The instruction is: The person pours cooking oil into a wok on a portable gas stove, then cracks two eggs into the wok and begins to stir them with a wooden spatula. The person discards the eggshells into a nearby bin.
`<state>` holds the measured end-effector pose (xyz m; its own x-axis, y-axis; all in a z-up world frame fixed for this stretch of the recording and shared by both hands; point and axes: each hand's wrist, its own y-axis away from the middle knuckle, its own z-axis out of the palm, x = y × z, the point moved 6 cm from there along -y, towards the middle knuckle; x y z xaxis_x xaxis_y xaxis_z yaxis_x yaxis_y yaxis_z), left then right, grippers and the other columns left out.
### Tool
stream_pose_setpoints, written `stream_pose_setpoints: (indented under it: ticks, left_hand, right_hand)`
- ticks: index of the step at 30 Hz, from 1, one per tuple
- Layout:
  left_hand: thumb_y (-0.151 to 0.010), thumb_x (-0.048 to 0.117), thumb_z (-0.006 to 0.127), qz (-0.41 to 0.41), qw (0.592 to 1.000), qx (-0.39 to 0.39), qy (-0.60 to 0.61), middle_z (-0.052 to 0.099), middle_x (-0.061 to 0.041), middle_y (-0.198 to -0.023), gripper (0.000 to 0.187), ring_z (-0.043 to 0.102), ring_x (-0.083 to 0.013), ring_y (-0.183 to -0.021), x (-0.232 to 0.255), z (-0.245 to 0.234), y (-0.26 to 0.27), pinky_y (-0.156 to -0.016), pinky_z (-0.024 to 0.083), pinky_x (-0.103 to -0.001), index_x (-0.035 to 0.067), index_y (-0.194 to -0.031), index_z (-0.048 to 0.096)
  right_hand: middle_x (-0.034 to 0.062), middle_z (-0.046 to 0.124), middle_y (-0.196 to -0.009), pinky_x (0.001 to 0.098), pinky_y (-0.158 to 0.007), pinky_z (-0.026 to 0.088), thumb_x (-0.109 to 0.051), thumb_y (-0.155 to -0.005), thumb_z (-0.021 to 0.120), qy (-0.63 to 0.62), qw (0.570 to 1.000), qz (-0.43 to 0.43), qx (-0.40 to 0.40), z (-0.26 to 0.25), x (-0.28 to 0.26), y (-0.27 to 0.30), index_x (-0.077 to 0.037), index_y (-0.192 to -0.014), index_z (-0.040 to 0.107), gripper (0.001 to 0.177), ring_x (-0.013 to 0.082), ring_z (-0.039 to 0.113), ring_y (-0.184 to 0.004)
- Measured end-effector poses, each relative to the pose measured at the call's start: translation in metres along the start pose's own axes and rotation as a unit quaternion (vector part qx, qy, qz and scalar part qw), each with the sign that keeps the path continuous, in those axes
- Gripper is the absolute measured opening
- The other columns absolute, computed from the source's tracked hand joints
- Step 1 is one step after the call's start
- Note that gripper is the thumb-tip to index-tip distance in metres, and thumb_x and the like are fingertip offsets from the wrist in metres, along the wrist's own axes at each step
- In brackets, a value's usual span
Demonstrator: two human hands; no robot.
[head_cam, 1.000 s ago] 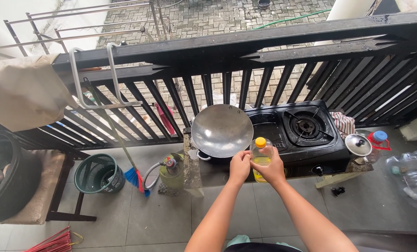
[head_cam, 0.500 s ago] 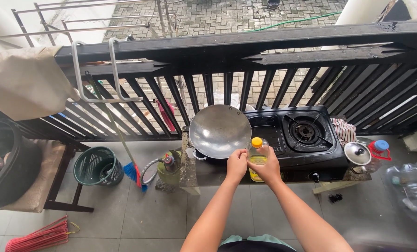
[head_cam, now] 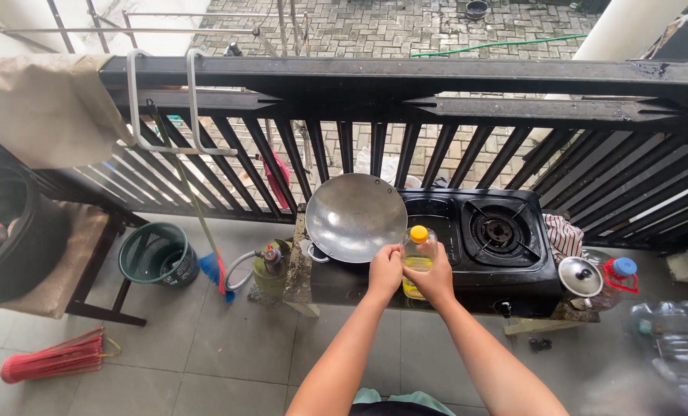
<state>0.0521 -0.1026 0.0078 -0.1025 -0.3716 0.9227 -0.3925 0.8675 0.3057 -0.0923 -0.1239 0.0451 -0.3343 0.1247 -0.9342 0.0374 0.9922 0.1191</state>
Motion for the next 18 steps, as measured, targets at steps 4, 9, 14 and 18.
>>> stream_pose_setpoints:
  ticks: [4, 9, 14, 18]
  left_hand:
    - [-0.093, 0.024, 0.050, -0.010, 1.000, 0.017, 0.006, 0.076, -0.012, -0.109, 0.035, 0.067, -0.0348, -0.116, 0.015, 0.001, 0.010, -0.099, 0.053, -0.046, 0.016, -0.113, 0.077]
    - [-0.094, 0.024, 0.049, -0.020, 0.999, 0.039, 0.000, 0.077, -0.011, -0.111, 0.035, 0.066, -0.0345, -0.118, 0.015, 0.000, 0.013, -0.100, 0.053, -0.046, 0.017, -0.116, 0.076]
    - [-0.095, 0.024, 0.048, -0.014, 0.999, 0.041, -0.013, 0.076, -0.012, -0.111, 0.036, 0.066, -0.0354, -0.119, 0.009, -0.010, 0.007, -0.102, 0.052, -0.047, 0.016, -0.116, 0.075]
    - [-0.095, 0.023, 0.047, -0.013, 0.999, 0.042, -0.007, 0.076, -0.013, -0.112, 0.037, 0.066, -0.0353, -0.119, 0.001, -0.016, -0.004, -0.101, 0.052, -0.048, 0.014, -0.119, 0.075]
  right_hand:
    - [0.0086, 0.073, -0.113, 0.0475, -0.103, 0.047, -0.023, -0.059, 0.098, -0.007, 1.000, -0.009, -0.008, -0.003, 0.001, -0.006, -0.016, -0.116, 0.061, 0.068, 0.0308, 0.065, -0.120]
    - [0.0048, 0.074, -0.114, 0.0478, -0.103, 0.049, -0.021, -0.057, 0.099, 0.005, 1.000, -0.007, -0.028, 0.001, 0.008, -0.011, -0.020, -0.117, 0.061, 0.071, 0.0293, 0.066, -0.120]
    - [0.0046, 0.074, -0.114, 0.0470, -0.102, 0.049, -0.022, -0.056, 0.100, -0.006, 0.999, 0.003, -0.034, 0.012, 0.008, -0.011, -0.020, -0.117, 0.061, 0.072, 0.0294, 0.066, -0.120]
    - [0.0027, 0.075, -0.113, 0.0472, -0.102, 0.050, -0.025, -0.057, 0.100, -0.002, 0.999, 0.006, -0.041, 0.021, 0.003, -0.012, -0.021, -0.116, 0.062, 0.070, 0.0298, 0.066, -0.119]
